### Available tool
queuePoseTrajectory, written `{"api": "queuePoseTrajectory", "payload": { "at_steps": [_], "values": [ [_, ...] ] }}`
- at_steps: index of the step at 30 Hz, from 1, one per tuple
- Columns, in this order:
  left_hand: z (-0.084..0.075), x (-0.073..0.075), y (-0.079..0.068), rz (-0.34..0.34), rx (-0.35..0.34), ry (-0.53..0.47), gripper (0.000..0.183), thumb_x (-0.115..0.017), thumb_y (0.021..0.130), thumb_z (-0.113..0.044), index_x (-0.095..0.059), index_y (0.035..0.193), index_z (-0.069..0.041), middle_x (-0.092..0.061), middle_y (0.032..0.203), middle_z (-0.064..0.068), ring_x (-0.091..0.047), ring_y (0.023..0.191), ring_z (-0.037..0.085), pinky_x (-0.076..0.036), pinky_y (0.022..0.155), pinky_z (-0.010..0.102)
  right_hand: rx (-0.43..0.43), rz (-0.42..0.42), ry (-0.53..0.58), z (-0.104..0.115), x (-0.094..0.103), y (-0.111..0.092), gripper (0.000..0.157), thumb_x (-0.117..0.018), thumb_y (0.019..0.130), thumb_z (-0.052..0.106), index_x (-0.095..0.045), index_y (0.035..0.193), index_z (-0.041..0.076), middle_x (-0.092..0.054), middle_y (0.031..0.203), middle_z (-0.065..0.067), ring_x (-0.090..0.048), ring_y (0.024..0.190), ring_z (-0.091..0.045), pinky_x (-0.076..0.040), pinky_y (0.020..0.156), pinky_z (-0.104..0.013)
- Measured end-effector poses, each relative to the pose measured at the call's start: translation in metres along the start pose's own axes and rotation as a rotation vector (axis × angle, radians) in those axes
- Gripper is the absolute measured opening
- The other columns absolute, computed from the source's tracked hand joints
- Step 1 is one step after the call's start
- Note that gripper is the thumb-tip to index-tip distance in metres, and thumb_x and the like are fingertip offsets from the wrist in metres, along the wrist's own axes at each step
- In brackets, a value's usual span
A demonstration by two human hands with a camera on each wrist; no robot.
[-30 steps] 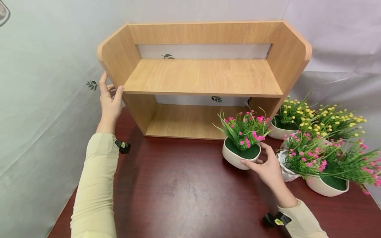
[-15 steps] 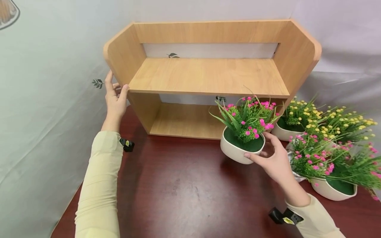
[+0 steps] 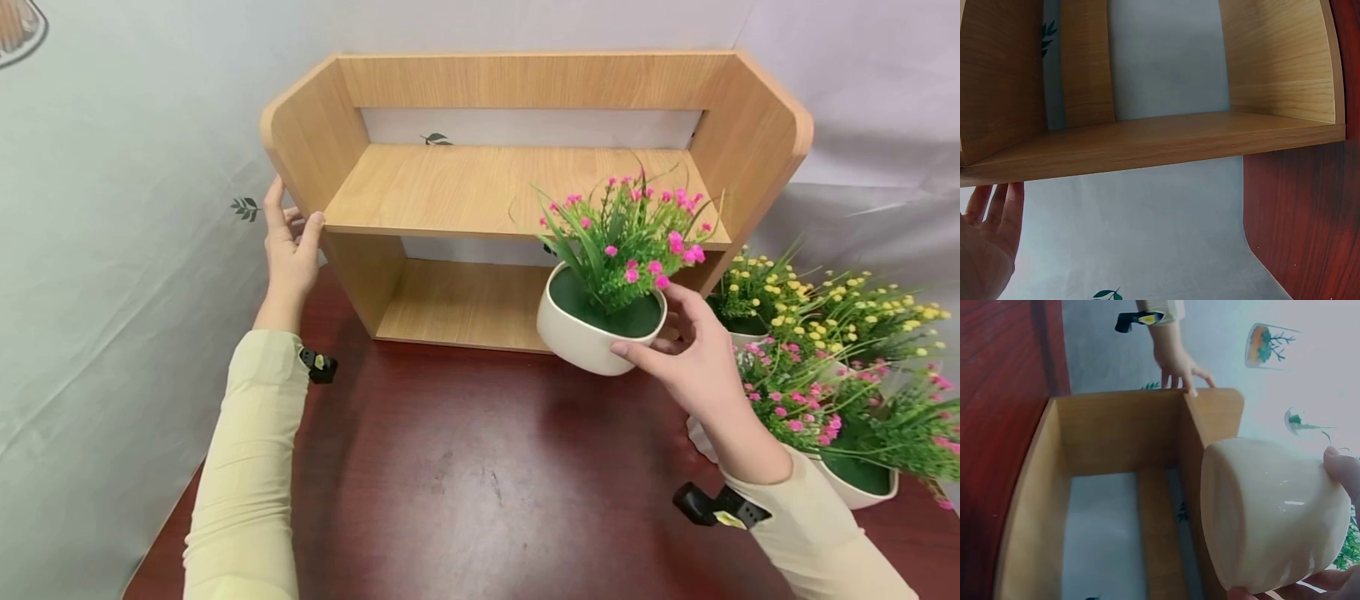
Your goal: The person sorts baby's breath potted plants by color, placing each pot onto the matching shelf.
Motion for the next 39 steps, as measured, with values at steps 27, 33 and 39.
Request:
{"api": "queuePoseTrajectory", "payload": {
  "at_steps": [27,33,39],
  "values": [
    [0.002,0.0,-0.001,0.018,-0.014,0.031,0.057,-0.047,0.099,-0.026,-0.019,0.149,-0.027,-0.053,0.124,0.019,-0.054,0.114,0.034,-0.042,0.102,0.044,0.135,0.047,0.195,0.073,-0.048,0.068,0.07,-0.079,0.075,0.013,-0.047,0.136,0.006,-0.056,0.128,-0.01,-0.059,0.105,-0.025,-0.052,0.082,-0.026],
    [0.002,-0.001,-0.002,0.018,-0.012,0.023,0.057,-0.047,0.099,-0.025,-0.019,0.149,-0.027,-0.052,0.124,0.019,-0.054,0.115,0.034,-0.041,0.103,0.044,0.135,0.031,0.185,0.075,-0.062,0.085,0.077,-0.081,0.072,0.018,-0.043,0.138,0.005,-0.053,0.131,-0.012,-0.058,0.11,-0.029,-0.05,0.091,-0.039],
    [0.002,0.0,-0.002,0.022,-0.008,0.019,0.058,-0.047,0.099,-0.025,-0.018,0.149,-0.028,-0.052,0.125,0.02,-0.053,0.116,0.035,-0.04,0.103,0.046,0.135,0.047,0.139,0.077,-0.072,0.096,0.082,-0.082,0.072,0.023,-0.04,0.14,0.005,-0.05,0.133,-0.012,-0.056,0.113,-0.029,-0.05,0.091,-0.042]
  ]
}}
Point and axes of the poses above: each hand's wrist, its own y-axis towards the middle knuckle, its own x-axis out of the back of the hand, z = x × y, the point moved 7 cm from there along y, towards the middle knuckle
